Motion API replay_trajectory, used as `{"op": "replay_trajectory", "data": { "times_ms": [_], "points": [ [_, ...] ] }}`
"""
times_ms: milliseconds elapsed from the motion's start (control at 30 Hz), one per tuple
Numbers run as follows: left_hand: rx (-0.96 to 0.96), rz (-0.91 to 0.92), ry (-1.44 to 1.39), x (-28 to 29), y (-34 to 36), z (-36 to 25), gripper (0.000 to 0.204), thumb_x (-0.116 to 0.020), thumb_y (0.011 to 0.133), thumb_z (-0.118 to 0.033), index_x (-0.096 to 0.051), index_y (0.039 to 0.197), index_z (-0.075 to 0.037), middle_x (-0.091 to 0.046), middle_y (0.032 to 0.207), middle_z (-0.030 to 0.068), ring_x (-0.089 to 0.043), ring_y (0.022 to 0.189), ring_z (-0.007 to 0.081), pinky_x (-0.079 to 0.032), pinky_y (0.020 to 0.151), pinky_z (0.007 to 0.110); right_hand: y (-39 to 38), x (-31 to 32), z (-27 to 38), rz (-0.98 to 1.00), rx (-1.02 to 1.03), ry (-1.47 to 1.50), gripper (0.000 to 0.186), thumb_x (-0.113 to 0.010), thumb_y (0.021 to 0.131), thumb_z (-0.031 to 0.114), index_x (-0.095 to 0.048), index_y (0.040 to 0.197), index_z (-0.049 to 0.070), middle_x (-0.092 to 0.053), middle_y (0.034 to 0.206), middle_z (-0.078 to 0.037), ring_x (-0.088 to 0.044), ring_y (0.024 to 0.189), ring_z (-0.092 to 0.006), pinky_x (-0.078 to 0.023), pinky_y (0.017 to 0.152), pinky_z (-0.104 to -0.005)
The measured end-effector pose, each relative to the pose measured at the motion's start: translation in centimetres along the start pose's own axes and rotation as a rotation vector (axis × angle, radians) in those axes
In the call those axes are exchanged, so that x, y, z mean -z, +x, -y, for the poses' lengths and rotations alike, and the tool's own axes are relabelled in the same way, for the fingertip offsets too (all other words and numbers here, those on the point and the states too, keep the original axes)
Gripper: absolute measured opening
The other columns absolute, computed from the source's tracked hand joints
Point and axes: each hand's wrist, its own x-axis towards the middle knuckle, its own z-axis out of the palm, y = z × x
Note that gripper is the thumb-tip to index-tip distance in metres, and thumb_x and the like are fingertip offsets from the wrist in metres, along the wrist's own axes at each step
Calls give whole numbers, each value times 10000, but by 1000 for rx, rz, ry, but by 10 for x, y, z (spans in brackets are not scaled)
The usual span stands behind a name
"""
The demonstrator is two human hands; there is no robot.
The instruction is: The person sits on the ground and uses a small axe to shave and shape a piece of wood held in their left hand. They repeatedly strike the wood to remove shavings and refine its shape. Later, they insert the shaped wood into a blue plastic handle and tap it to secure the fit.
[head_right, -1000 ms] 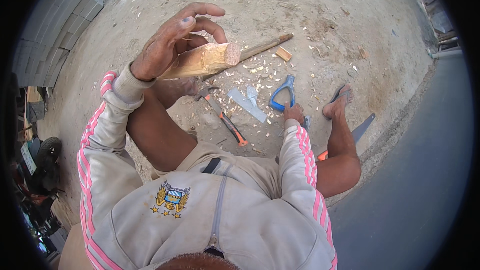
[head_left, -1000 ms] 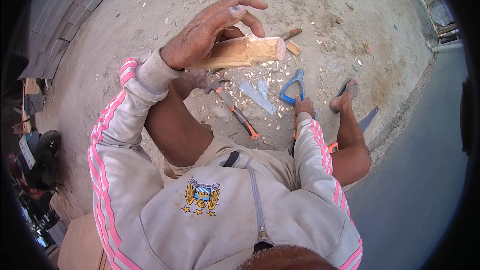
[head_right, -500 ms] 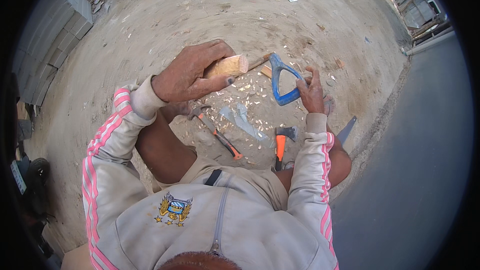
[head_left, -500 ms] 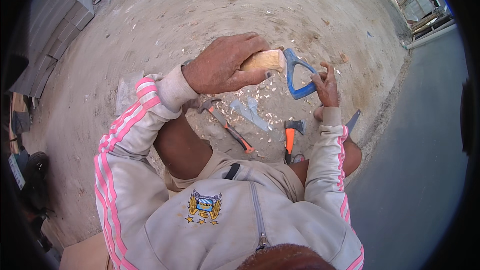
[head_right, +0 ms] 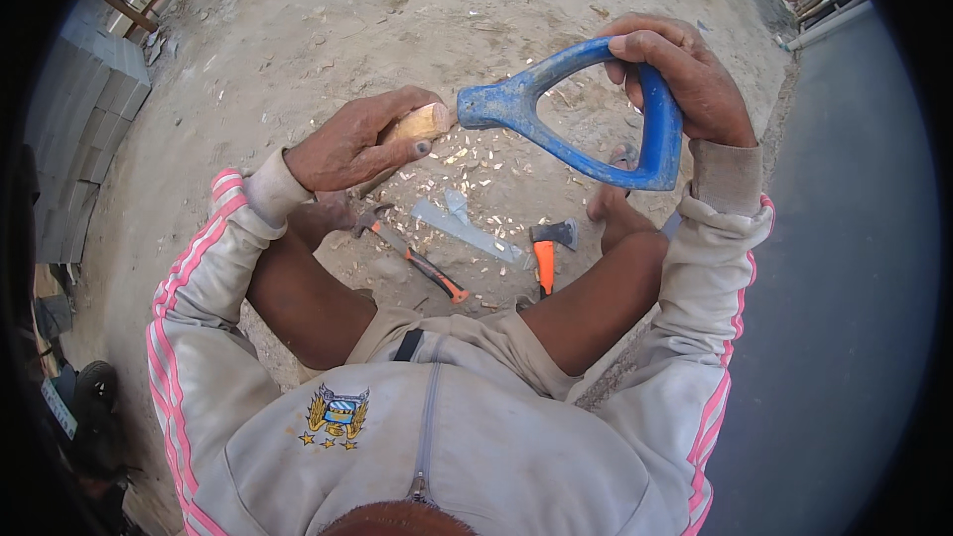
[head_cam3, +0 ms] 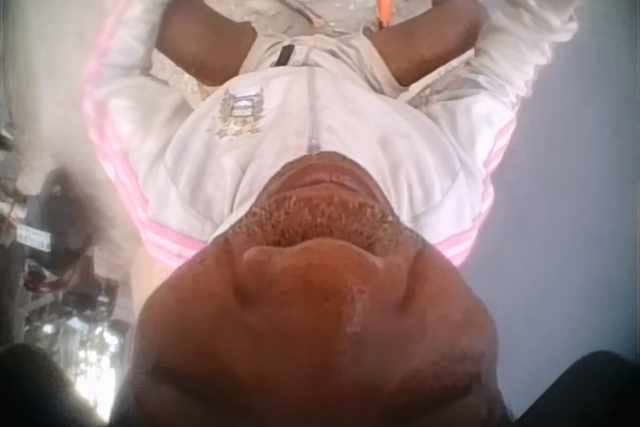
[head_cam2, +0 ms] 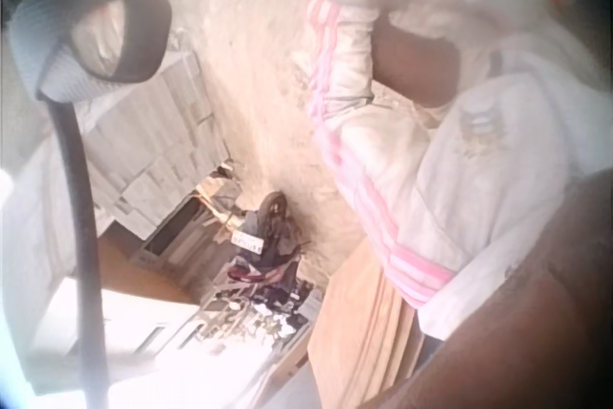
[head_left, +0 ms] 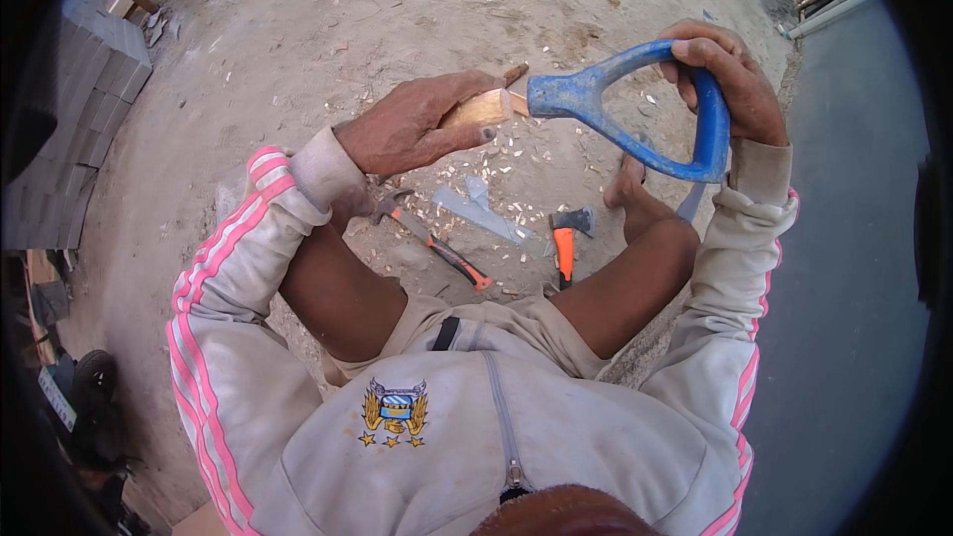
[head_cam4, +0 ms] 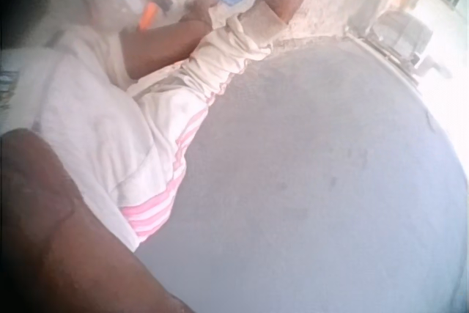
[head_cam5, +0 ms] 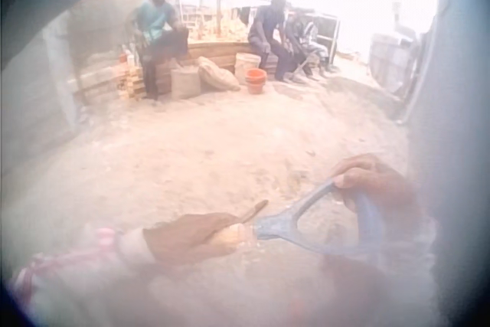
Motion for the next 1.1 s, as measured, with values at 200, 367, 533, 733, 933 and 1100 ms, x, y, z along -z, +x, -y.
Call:
{"op": "replay_trajectory", "data": {
  "times_ms": [200, 367, 533, 733, 933, 1100],
  "points": [
    [-6, 15, -12, -7, 3, 5, 492, -632, 999, -385, -547, 1354, -56, -662, 1173, 206, -652, 1048, 399, -516, 902, 465, 19, -2, -11, 87, -32, -14, 327, -655, 927, 257, -719, 1103, -10, -649, 789, -33, -568, 558, -45, -450, 485, -175],
    [-122, -82, 91, -16, -2, 21, 522, -611, 1011, -460, -553, 1334, -55, -661, 1138, 200, -652, 1021, 400, -511, 880, 486, 20, -10, -5, 80, -64, 0, 292, -625, 929, 233, -703, 1053, -20, -639, 777, -34, -558, 548, -51, -446, 479, -180],
    [-48, -43, 18, -18, -3, 13, 552, -637, 985, -514, -563, 1279, -52, -681, 1019, 188, -675, 950, 391, -512, 823, 496, 20, -20, 2, 95, -100, -11, 261, -598, 934, 218, -690, 1014, -12, -631, 770, -35, -553, 540, -53, -444, 476, -182],
    [33, -107, 73, -30, -8, 6, 634, -734, 884, -577, -585, 1215, -58, -697, 909, 189, -695, 885, 388, -520, 778, 493, 15, -33, 9, 70, -117, -13, 246, -596, 929, 214, -680, 1002, -6, -626, 759, -33, -532, 507, -57, -417, 433, -195],
    [8, -205, 165, -41, -7, 3, 657, -749, 854, -599, -617, 1198, -55, -718, 945, 194, -708, 914, 385, -529, 782, 502, 9, -42, 12, -9, -122, 2, 286, -598, 938, 260, -673, 1019, -4, -622, 731, -40, -532, 498, -64, -417, 423, -206],
    [-3, -239, 158, -33, -5, -2, 629, -716, 888, -594, -617, 1217, -67, -718, 929, 186, -709, 889, 378, -534, 772, 502, 7, -59, 17, -154, -91, 24, 464, -595, 1002, 436, -656, 1159, 4, -652, 756, -53, -583, 523, -90, -426, 445, -212]
  ]
}}
